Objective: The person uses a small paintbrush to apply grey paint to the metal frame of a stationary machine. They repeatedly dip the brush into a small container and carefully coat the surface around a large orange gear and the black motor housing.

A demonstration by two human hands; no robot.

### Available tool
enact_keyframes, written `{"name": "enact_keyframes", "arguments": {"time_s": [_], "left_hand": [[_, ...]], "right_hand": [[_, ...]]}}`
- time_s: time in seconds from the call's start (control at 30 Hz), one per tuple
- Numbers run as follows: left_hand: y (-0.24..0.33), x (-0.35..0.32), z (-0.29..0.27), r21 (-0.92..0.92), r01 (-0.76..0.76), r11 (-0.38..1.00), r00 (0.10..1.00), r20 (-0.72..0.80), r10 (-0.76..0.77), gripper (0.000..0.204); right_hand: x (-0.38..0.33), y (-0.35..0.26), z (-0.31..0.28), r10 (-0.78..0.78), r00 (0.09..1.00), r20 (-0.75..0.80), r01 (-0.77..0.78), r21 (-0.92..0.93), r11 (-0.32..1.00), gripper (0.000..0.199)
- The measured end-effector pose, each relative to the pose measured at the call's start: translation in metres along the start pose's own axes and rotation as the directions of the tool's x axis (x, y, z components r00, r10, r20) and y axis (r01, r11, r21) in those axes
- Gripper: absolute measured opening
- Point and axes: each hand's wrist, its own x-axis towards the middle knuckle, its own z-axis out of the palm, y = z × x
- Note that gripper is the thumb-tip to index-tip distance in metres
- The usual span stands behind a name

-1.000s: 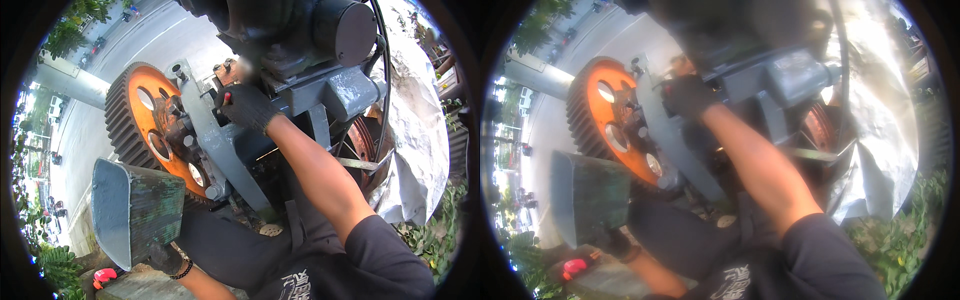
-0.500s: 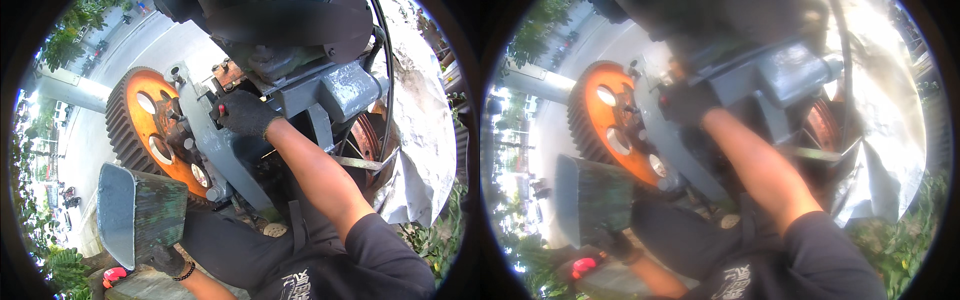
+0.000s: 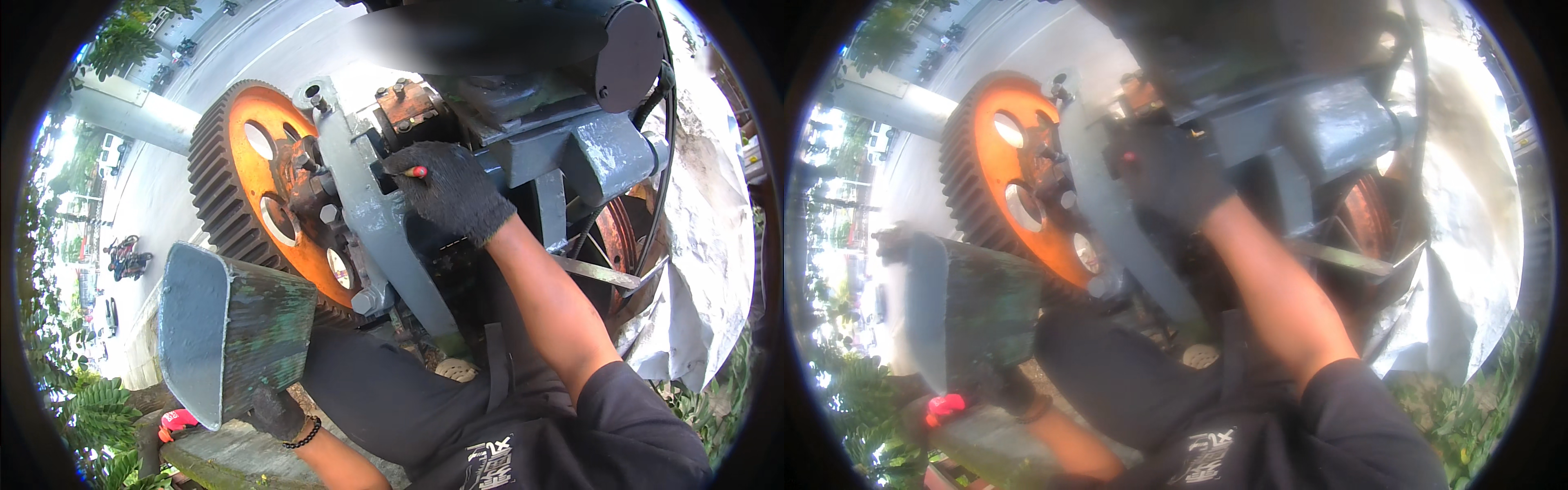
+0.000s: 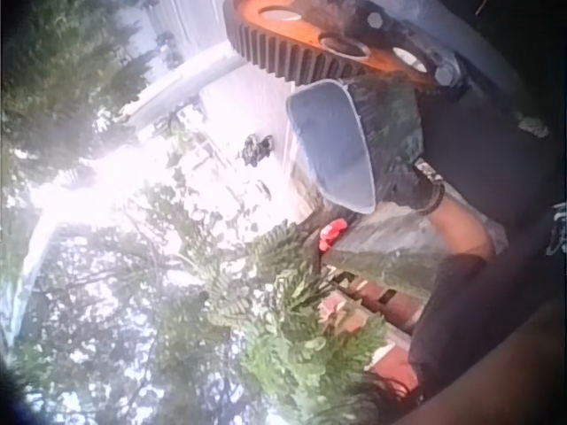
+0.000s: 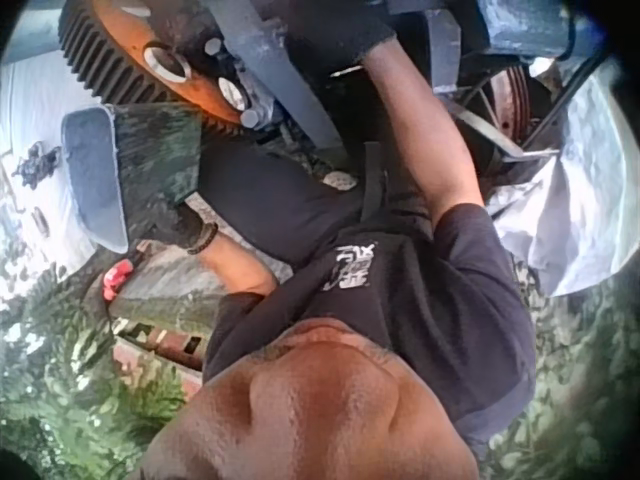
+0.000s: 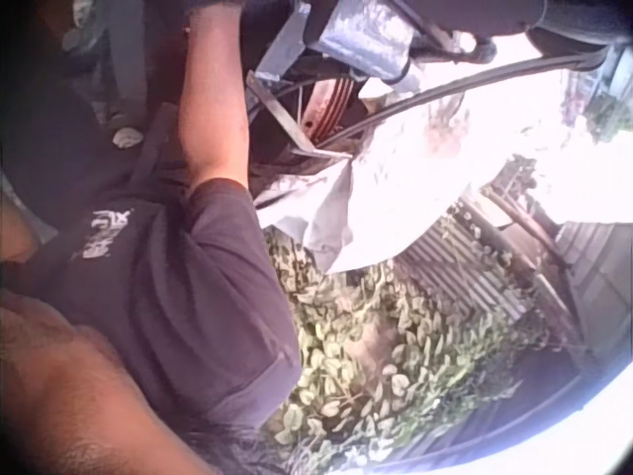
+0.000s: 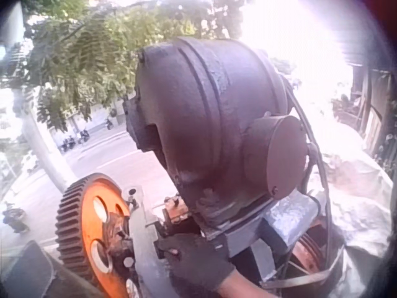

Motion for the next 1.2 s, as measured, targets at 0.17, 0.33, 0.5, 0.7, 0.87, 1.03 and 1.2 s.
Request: {"name": "enact_keyframes", "arguments": {"time_s": [0.17, 0.33, 0.5, 0.7, 0.87, 1.03, 1.2], "left_hand": [[0.015, 0.004, 0.0, 0.372, -0.301, 0.878, 0.951, 0.055, 0.303, 0.071], [0.003, -0.01, -0.001, -0.078, 0.098, 0.992, 0.995, 0.008, -0.097, 0.068], [-0.022, -0.004, -0.015, -0.352, 0.074, 0.933, 0.996, 0.065, -0.055, 0.064], [0.01, -0.007, -0.001, -0.152, 0.029, 0.988, 0.999, -0.011, -0.031, 0.056], [0.049, 0.002, 0.017, -0.499, 0.088, 0.862, 0.984, -0.092, -0.154, 0.06], [0.023, 0.003, 0.016, -0.221, -0.134, 0.966, 0.991, -0.036, 0.129, 0.056], [0.027, 0.01, 0.016, 0.27, -0.347, 0.898, 0.932, -0.006, 0.362, 0.048]], "right_hand": [[0.037, 0.013, 0.008, 0.047, 0.979, 0.197, -0.028, -0.1, 0.995, 0.02], [0.024, 0.015, 0.009, -0.026, 0.999, 0.031, 0.028, -0.07, 0.997, 0.02], [0.002, -0.004, -0.001, -0.204, 0.968, -0.149, 0.184, -0.137, 0.973, 0.022], [0.023, 0.043, 0.018, -0.096, 0.992, 0.084, 0.104, -0.09, 0.991, 0.021], [0.015, 0.021, 0.006, -0.096, 0.994, -0.046, 0.094, -0.027, 0.995, 0.018], [-0.014, 0.004, 0.016, -0.018, 0.919, -0.394, -0.01, -0.07, 0.998, 0.018], [0.01, 0.009, 0.019, 0.073, 0.934, -0.349, -0.127, -0.135, 0.983, 0.028]]}}
